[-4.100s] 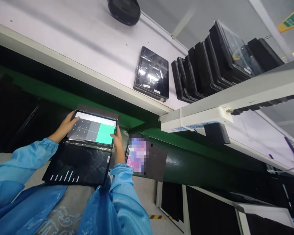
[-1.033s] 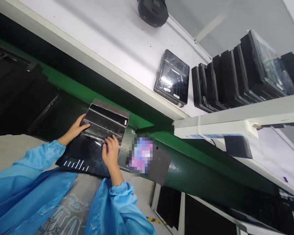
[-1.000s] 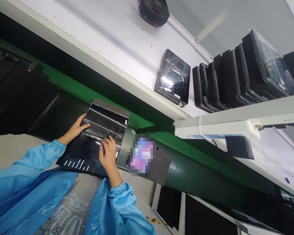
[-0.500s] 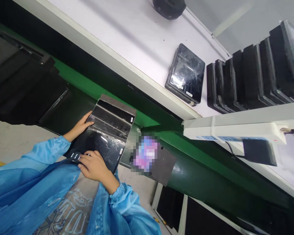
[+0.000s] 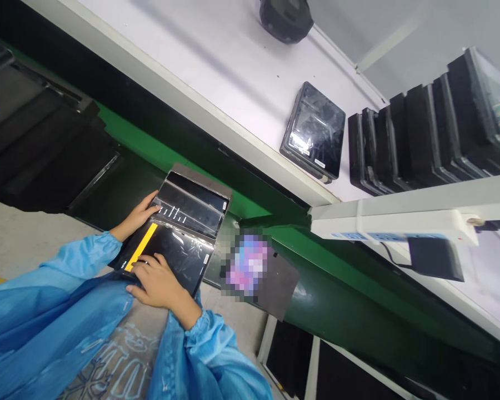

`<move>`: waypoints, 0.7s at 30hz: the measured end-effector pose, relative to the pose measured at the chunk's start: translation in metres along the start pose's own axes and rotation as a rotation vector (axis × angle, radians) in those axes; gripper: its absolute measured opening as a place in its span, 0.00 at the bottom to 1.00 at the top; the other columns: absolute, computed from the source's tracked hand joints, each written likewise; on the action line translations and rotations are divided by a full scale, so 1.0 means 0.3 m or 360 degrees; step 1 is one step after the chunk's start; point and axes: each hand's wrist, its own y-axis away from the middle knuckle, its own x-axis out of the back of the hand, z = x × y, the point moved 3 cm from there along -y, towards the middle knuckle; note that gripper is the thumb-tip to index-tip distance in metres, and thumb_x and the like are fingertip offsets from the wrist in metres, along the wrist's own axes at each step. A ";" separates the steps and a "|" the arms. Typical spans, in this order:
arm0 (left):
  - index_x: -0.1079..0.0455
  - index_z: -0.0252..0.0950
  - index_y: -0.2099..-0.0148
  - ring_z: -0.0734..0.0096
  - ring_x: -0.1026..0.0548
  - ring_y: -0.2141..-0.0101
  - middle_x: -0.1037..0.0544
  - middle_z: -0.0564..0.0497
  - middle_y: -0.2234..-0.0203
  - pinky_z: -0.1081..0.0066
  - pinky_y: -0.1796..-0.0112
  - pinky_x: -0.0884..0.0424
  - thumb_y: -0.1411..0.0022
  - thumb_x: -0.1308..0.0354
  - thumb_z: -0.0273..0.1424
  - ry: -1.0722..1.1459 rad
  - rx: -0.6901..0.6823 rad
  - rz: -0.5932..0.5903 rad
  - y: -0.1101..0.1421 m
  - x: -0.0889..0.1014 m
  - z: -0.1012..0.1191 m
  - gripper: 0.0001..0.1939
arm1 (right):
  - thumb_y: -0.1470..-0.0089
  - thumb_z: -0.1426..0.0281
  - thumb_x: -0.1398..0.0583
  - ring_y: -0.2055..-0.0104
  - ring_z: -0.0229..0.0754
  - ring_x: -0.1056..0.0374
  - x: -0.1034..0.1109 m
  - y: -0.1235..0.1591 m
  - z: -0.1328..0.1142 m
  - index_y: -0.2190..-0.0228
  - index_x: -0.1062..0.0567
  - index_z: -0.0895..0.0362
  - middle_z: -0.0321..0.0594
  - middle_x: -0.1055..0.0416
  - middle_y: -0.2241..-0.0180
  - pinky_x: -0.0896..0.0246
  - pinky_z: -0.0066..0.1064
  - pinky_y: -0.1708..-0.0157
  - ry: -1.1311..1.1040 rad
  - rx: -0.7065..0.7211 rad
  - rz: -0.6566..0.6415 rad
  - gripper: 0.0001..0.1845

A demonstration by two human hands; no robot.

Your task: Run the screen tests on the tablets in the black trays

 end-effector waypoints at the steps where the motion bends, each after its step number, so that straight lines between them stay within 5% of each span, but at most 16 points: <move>1: 0.42 0.44 0.31 0.58 0.41 0.34 0.39 0.48 0.33 0.58 0.34 0.49 0.41 0.42 0.43 0.0003 -0.0021 -0.0003 -0.001 -0.001 -0.001 0.36 | 0.35 0.55 0.44 0.34 0.49 0.45 0.002 0.001 -0.001 0.48 0.33 0.55 0.46 0.29 0.43 0.58 0.50 0.34 0.0002 0.0001 0.0024 0.21; 9: 0.43 0.40 0.31 0.57 0.35 0.37 0.35 0.43 0.35 0.56 0.36 0.43 0.42 0.40 0.44 0.0033 -0.0072 0.0036 -0.004 -0.011 -0.007 0.39 | 0.38 0.55 0.41 0.33 0.50 0.46 0.000 0.006 0.007 0.51 0.29 0.54 0.46 0.28 0.48 0.60 0.51 0.31 0.0060 -0.0076 0.0166 0.20; 16: 0.36 0.41 0.35 0.59 0.36 0.36 0.34 0.47 0.35 0.58 0.35 0.45 0.39 0.45 0.44 0.0162 0.0079 0.0060 0.018 0.017 0.010 0.32 | 0.37 0.58 0.41 0.28 0.48 0.56 -0.005 0.009 0.007 0.47 0.32 0.56 0.47 0.34 0.38 0.66 0.53 0.30 -0.0144 -0.0082 0.0138 0.22; 21: 0.35 0.39 0.35 0.59 0.36 0.36 0.34 0.47 0.36 0.59 0.35 0.45 0.40 0.43 0.41 0.0219 0.0052 0.0073 0.035 0.016 0.033 0.32 | 0.36 0.61 0.42 0.30 0.46 0.50 -0.011 0.000 0.002 0.50 0.30 0.55 0.44 0.26 0.47 0.67 0.52 0.30 -0.0148 -0.0059 0.0092 0.16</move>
